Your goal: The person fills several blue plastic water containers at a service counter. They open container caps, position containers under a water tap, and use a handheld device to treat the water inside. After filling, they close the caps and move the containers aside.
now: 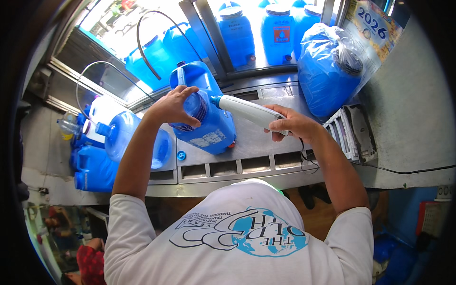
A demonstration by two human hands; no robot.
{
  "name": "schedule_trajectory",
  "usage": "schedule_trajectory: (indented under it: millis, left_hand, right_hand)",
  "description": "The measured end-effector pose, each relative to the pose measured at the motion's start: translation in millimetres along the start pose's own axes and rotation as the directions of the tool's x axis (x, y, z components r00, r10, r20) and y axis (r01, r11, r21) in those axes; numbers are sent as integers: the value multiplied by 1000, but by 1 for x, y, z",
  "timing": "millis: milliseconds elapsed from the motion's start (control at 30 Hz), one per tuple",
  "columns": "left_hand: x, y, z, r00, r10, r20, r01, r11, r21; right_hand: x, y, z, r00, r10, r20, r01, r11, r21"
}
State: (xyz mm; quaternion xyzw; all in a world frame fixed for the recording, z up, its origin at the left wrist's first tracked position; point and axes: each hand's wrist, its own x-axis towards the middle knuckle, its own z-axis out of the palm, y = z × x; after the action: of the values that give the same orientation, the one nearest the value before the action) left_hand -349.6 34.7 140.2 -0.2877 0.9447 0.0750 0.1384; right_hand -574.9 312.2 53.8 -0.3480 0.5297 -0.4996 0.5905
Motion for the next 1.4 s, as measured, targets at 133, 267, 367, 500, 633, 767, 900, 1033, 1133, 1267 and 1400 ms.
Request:
schedule_trajectory:
  millis: [133, 267, 367, 500, 633, 767, 900, 1033, 1133, 1267, 1400]
  left_hand:
    - [0, -3, 2, 1000, 5, -11, -5, 1000, -11]
    - [0, -2, 0, 1000, 8, -6, -8, 1000, -12]
    - [-1, -2, 0, 1000, -2, -3, 2, 1000, -12]
    - [0, 0, 0, 1000, -4, -9, 4, 1000, -17]
    - [0, 2, 0, 1000, -15, -4, 15, 1000, -17]
    - [-5, -2, 3, 996, 6, -88, -11, 998, -59]
    - [-15, -28, 19, 929, 72, -364, -168, 956, -240]
    - [-26, -69, 84, 805, -73, -589, -366, 721, -588]
    - [-23, -72, 131, 741, -83, -666, -466, 651, -599]
    - [-16, -53, 151, 690, -156, -707, -484, 626, -611]
    - [-14, -42, 154, 637, -203, -743, -509, 613, -604]
  right_hand:
    - [6, -13, 0, 1000, 4, 8, -4, 1000, -30]
    - [13, -18, -4, 1000, -6, 13, 6, 999, -41]
    - [18, -17, -7, 1000, -6, 6, 6, 997, -76]
    - [21, -15, -10, 1000, -7, -2, 7, 997, -81]
    - [20, -16, -8, 1000, -2, 4, 2, 996, -89]
    - [16, -25, -2, 1000, 6, -12, -7, 993, -115]
    - [6, -33, 0, 1000, -26, -8, 25, 989, -148]
    - [-2, -33, 2, 999, -54, -7, 52, 985, -165]
    - [-5, -42, 6, 999, -31, -23, 25, 974, -227]
    - [-6, -52, 9, 998, -12, -58, -5, 960, -278]
    - [-4, -54, 9, 997, -32, -75, 10, 960, -278]
